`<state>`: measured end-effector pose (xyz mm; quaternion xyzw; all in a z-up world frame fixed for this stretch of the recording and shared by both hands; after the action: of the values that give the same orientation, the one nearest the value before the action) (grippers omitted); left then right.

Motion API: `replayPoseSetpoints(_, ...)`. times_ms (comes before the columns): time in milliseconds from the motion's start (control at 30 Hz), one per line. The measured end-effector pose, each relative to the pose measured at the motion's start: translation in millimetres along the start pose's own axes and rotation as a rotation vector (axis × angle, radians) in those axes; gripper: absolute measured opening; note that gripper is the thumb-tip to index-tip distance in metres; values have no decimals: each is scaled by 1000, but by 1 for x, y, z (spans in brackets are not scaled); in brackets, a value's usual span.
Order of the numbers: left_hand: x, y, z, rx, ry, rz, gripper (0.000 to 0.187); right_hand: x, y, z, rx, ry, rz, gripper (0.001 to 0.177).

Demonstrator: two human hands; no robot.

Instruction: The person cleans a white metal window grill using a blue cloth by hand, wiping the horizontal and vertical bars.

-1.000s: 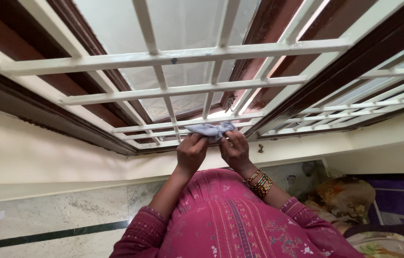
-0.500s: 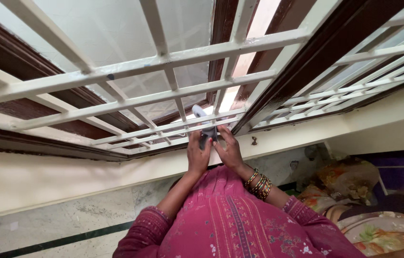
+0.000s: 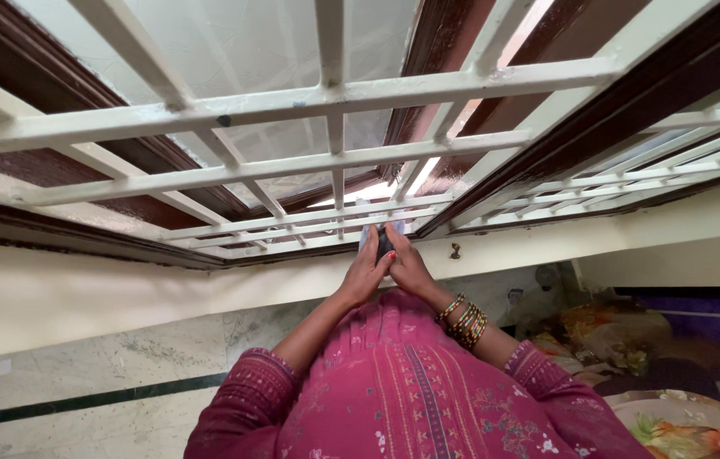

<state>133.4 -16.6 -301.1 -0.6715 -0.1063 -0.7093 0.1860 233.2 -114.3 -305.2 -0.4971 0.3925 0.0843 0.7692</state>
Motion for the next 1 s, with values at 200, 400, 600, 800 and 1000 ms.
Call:
replayPoseSetpoints(200,6,6,-6,31,-116,-48,85,-9,-3,-3,-146,-49,-34,75)
replayPoseSetpoints(400,97,3,-27,2,-40,-231,84,-59,-51,-12,-217,107,845,84)
replayPoseSetpoints(600,90,7,-16,-35,46,-38,89,-71,-41,-13,-223,-28,887,85)
replayPoseSetpoints(800,0,6,-5,-45,-149,-60,91,-14,7,-10,-368,263,855,95)
replayPoseSetpoints(1000,24,9,-37,33,-232,-223,90,-16,14,-32,-338,228,484,81)
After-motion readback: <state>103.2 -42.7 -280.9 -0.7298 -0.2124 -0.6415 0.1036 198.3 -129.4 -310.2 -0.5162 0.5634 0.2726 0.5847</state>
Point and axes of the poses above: each hand's wrist, its own z-axis towards the middle knuckle, its own y-axis out of the palm, x = y × z, the point moved 6 cm from there along z, towards the middle knuckle, and after that the axes turned 15 degrees about -z, right-handed, at the moved point
